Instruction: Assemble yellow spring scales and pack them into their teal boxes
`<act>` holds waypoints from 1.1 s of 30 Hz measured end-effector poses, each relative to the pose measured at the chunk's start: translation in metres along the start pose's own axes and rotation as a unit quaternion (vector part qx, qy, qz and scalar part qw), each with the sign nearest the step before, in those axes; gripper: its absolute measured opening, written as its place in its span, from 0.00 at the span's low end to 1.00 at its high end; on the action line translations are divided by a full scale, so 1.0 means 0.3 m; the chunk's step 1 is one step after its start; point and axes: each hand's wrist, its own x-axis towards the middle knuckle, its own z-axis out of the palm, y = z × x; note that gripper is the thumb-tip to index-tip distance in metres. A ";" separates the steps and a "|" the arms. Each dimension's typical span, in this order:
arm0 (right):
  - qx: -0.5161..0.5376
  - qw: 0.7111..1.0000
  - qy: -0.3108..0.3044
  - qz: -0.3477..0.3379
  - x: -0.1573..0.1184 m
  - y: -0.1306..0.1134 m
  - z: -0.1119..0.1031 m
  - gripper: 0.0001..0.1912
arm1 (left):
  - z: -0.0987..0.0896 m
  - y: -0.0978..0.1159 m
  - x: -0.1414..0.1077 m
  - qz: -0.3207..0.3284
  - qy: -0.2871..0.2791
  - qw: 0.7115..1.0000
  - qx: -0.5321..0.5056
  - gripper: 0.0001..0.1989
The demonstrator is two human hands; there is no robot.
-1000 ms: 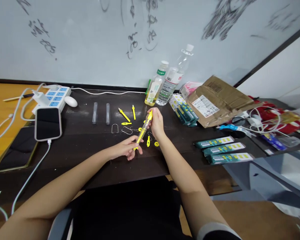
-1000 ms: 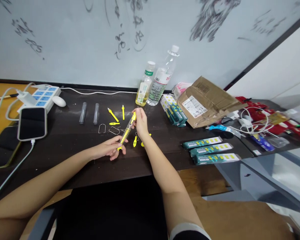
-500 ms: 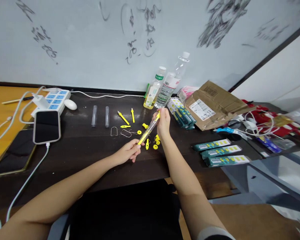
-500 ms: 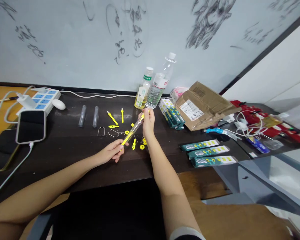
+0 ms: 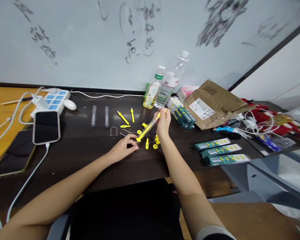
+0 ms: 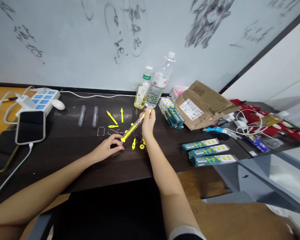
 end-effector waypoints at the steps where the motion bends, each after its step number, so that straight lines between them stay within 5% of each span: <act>1: -0.002 1.000 0.013 -0.006 0.007 0.001 -0.005 0.18 | 0.000 0.003 -0.002 0.005 0.001 1.000 0.016 0.21; 7: 0.015 0.999 0.034 0.004 0.011 0.014 0.001 0.19 | 0.005 0.005 -0.006 0.029 -0.016 0.999 0.025 0.15; 12: 0.019 0.999 0.036 0.030 0.009 0.022 0.003 0.20 | 0.022 0.014 -0.017 -0.013 -0.047 0.999 -0.024 0.17; 22: -0.018 0.988 0.152 0.019 0.120 -0.004 -0.122 0.19 | 0.005 0.049 -0.021 0.000 -0.049 0.999 -0.016 0.18; 29: -0.009 0.998 0.014 0.057 -0.004 0.022 0.016 0.19 | 0.000 0.010 -0.007 -0.001 -0.026 0.999 -0.045 0.07; 33: -0.007 0.996 0.076 0.040 0.037 0.020 -0.028 0.18 | 0.008 0.013 -0.010 -0.015 -0.066 0.995 -0.073 0.07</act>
